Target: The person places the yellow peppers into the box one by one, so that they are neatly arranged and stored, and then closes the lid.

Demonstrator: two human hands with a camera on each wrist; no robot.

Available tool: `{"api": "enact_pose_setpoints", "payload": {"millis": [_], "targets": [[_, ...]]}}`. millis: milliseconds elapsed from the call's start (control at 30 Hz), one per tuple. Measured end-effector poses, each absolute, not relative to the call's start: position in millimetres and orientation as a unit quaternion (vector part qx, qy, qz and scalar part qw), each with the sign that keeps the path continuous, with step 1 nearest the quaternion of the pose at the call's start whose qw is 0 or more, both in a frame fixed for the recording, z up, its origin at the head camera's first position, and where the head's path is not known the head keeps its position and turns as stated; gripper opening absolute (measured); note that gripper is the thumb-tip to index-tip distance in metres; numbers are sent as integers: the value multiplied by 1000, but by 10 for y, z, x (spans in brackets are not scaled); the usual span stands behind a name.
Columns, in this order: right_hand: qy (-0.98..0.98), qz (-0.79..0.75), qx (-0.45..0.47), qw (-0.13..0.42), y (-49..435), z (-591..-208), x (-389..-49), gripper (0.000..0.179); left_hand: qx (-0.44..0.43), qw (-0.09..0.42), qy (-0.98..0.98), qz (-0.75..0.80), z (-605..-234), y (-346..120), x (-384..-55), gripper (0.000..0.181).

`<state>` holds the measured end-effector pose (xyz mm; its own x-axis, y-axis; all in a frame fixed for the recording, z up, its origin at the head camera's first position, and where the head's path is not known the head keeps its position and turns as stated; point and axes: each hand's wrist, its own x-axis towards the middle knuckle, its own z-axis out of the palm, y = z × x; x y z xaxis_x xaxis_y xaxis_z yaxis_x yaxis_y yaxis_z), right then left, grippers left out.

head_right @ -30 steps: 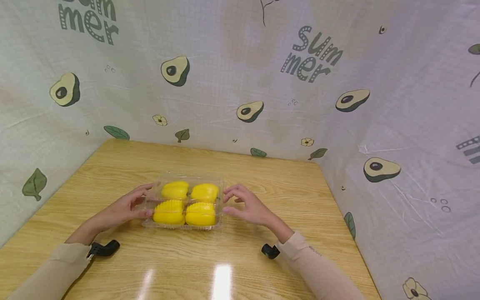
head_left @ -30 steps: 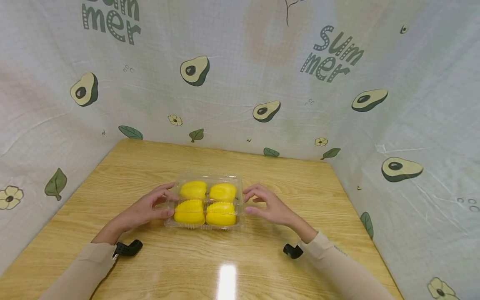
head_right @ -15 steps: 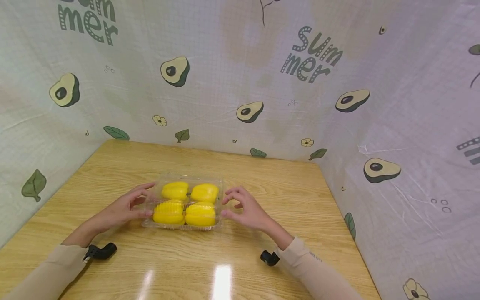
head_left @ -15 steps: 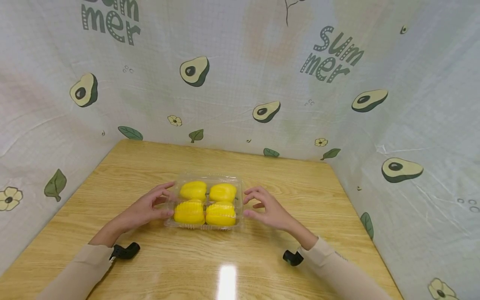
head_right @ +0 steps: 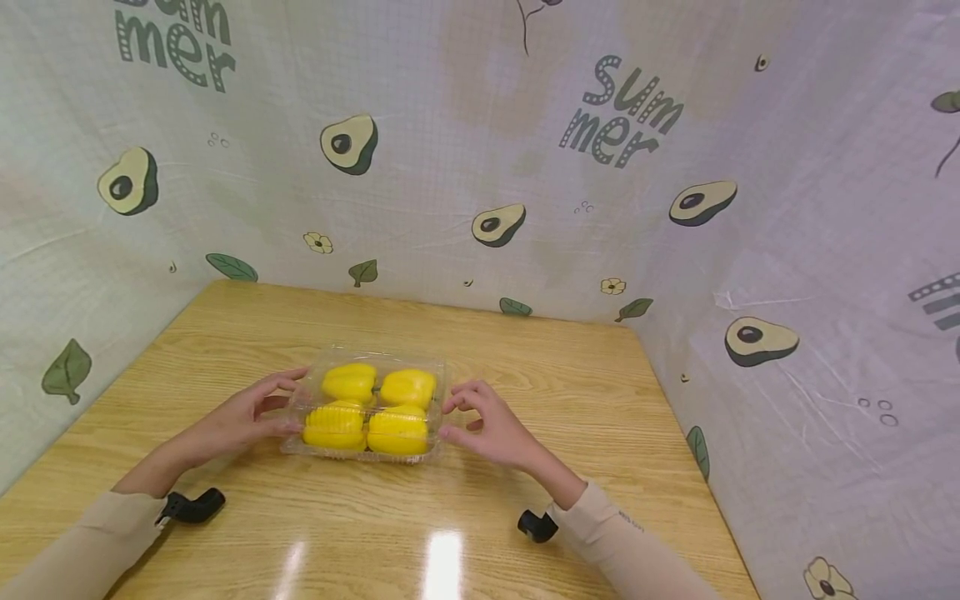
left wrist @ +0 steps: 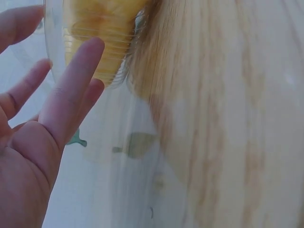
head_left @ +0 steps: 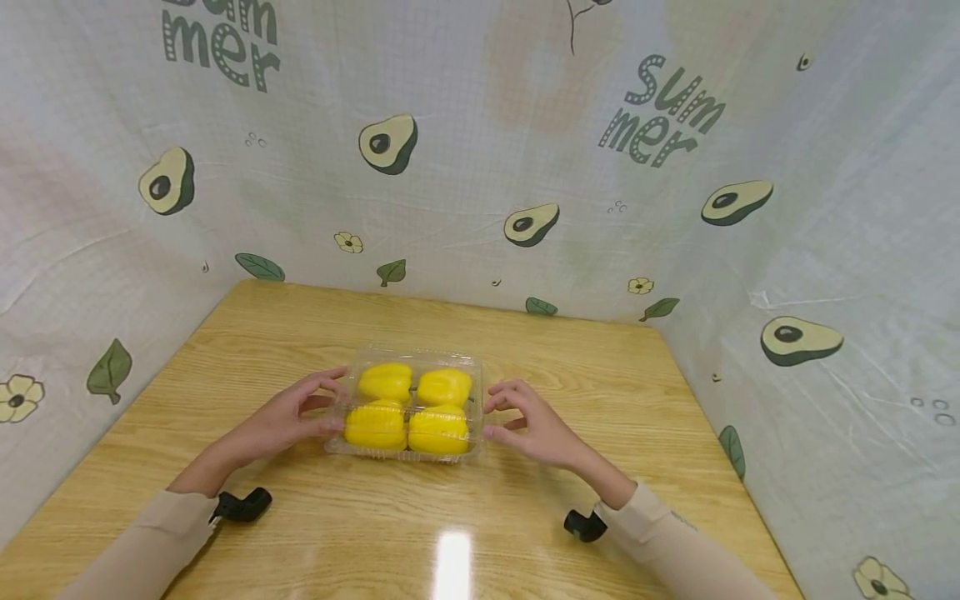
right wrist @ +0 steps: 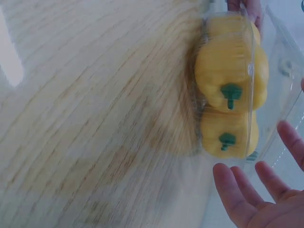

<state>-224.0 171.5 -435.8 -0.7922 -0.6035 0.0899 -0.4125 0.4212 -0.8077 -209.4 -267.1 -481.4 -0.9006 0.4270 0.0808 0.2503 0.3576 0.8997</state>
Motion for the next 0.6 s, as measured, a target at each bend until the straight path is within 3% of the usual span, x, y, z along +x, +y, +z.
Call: {"api": "enact_pose_setpoints", "payload": {"millis": [333,600], "targets": [[838,-456,-275,120,1715,-4362,-2204,27,190,102,796,566,-4781,-2694,-2041,53],[829,-478,-258,136,1710,-4390,-2179,30,209,104,777,585,-4792,-2727,-2051,51]]}}
